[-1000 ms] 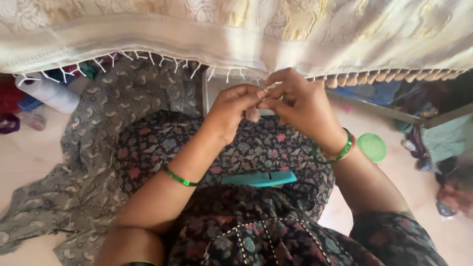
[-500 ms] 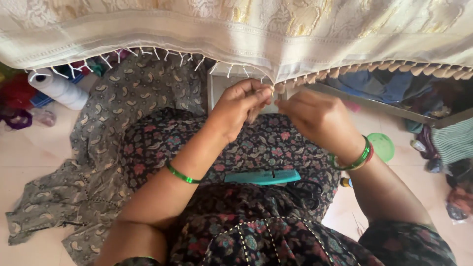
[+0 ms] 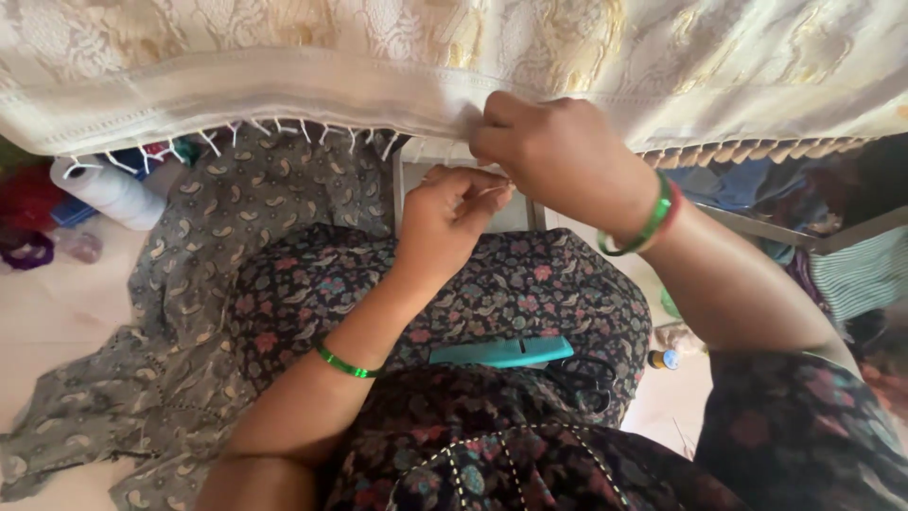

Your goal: The person is decorating the border of a fabric piece, likely a saree, by tying and adjusting fringe tassels and beads using scissors and a comb.

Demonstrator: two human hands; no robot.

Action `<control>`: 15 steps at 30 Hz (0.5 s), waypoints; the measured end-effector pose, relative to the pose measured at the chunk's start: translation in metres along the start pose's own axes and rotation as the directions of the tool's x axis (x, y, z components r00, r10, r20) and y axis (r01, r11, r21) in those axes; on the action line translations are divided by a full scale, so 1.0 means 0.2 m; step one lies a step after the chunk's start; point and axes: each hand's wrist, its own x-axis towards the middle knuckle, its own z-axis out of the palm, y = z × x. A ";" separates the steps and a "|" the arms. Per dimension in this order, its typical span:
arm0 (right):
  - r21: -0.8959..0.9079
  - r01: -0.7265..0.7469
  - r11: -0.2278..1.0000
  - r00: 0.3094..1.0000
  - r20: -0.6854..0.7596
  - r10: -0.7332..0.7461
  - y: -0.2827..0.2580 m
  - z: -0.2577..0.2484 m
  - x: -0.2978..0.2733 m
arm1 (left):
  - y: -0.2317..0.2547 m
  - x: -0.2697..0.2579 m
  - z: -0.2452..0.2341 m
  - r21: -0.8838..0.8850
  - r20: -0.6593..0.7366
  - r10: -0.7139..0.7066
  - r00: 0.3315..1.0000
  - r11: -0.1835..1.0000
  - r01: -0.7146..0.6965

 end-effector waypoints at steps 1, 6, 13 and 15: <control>-0.075 -0.018 0.997 0.999 0.046 0.022 0.02 0.04 0.02 | 0.03 0.01 0.00 0.040 -0.033 0.025 0.999 0.999 -0.024; -0.098 -0.134 0.986 0.988 0.061 0.141 0.00 0.05 -0.02 | 0.21 0.06 -0.06 0.534 0.022 0.536 0.844 0.707 -0.464; 0.416 -0.525 0.742 0.786 -0.097 0.611 -0.14 0.13 -0.25 | -0.14 0.02 0.10 -0.338 0.207 -0.396 0.895 0.829 0.445; 0.646 -0.588 0.486 0.673 0.058 0.737 -0.15 0.17 -0.28 | -0.16 0.00 0.13 -0.353 0.180 -0.335 0.925 0.855 0.379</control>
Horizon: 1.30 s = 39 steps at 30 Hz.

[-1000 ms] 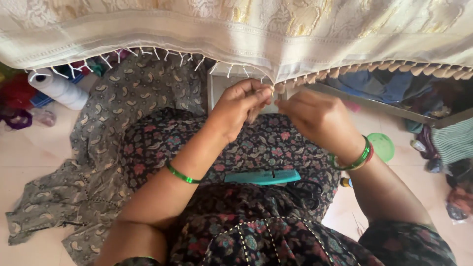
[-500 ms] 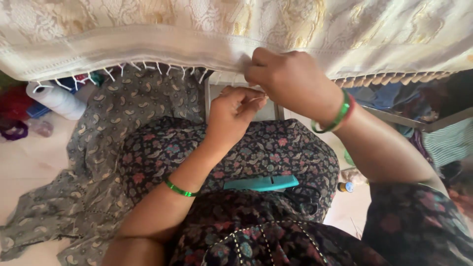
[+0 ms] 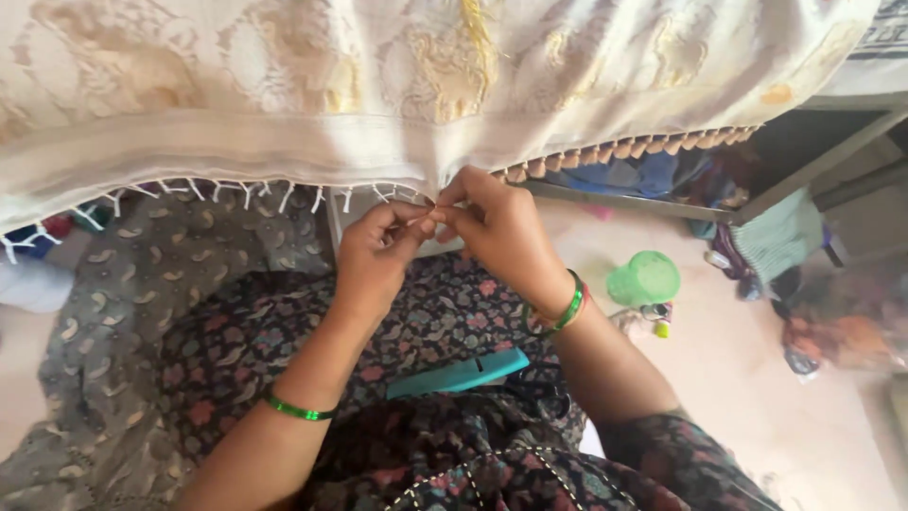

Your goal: The person is decorating the border of a fabric piece, likely a saree, by tying and adjusting fringe tassels and beads using scissors and a comb.

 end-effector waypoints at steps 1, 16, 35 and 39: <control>0.263 -0.214 0.941 0.977 0.067 0.203 0.02 0.01 0.00 | -0.01 0.00 0.00 0.006 -0.011 0.084 0.996 0.996 -0.084; 0.640 -0.306 0.705 0.952 0.199 0.232 0.29 0.12 0.00 | 0.06 -0.05 0.03 0.472 -0.078 0.419 0.905 0.815 -0.337; 0.691 -0.277 0.667 0.961 0.194 0.198 0.28 0.11 0.02 | 0.18 0.05 -0.11 0.299 -0.007 -0.057 0.998 0.953 0.057; 0.745 -0.340 0.574 0.939 0.242 0.243 0.35 0.13 0.02 | 0.18 0.04 -0.08 0.490 0.063 0.216 0.974 0.844 -0.219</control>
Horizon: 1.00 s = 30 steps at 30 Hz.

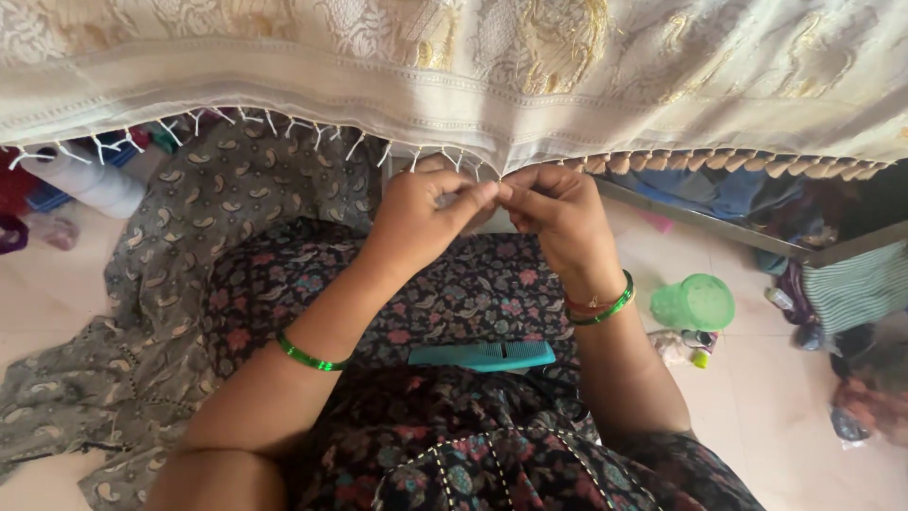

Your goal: The person is decorating the border of a fabric piece, likely a saree, by tying and adjusting fringe tassels and beads using scissors and a comb.

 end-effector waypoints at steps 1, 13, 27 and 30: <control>0.015 -0.005 1.000 1.000 -0.004 0.005 0.01 -0.01 0.00 | 0.01 -0.01 0.01 0.023 -0.010 0.000 1.000 1.000 0.000; -0.003 -0.019 1.000 0.999 0.038 0.019 -0.05 0.02 -0.02 | -0.12 0.00 -0.02 -0.554 0.113 -0.214 0.970 0.797 0.241; -0.108 0.096 0.990 0.995 0.034 -0.092 -0.06 0.05 -0.05 | -0.07 -0.02 0.04 -0.737 0.180 -0.125 0.976 0.640 0.218; -0.113 0.126 0.986 0.992 0.018 -0.125 -0.04 0.04 -0.05 | 0.01 -0.03 0.02 -0.535 0.091 -0.046 0.995 0.840 0.088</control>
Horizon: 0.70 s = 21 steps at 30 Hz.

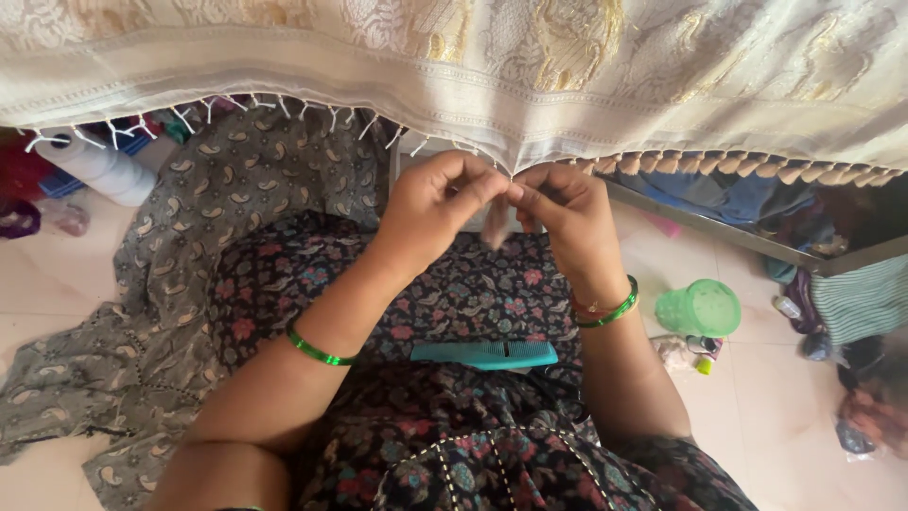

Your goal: The person is decorating the border of a fabric piece, likely a saree, by tying and adjusting fringe tassels and beads using scissors and a comb.

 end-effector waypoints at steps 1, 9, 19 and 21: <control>-0.001 0.038 0.999 0.999 0.005 -0.038 0.01 0.00 0.00 | 0.04 -0.01 0.01 0.305 -0.037 0.136 0.990 0.945 -0.118; -0.304 0.107 0.947 0.982 -0.116 -0.148 0.04 0.01 -0.01 | 0.04 0.00 0.01 0.795 0.014 0.483 0.876 0.526 -0.303; -0.424 0.166 0.890 0.948 -0.179 -0.262 0.00 0.05 -0.03 | -0.02 -0.05 0.12 0.393 -0.092 0.212 0.973 0.906 -0.160; -0.436 0.196 0.878 0.939 -0.174 -0.296 0.00 0.05 -0.03 | -0.03 -0.06 0.14 0.396 -0.094 0.230 0.969 0.901 -0.176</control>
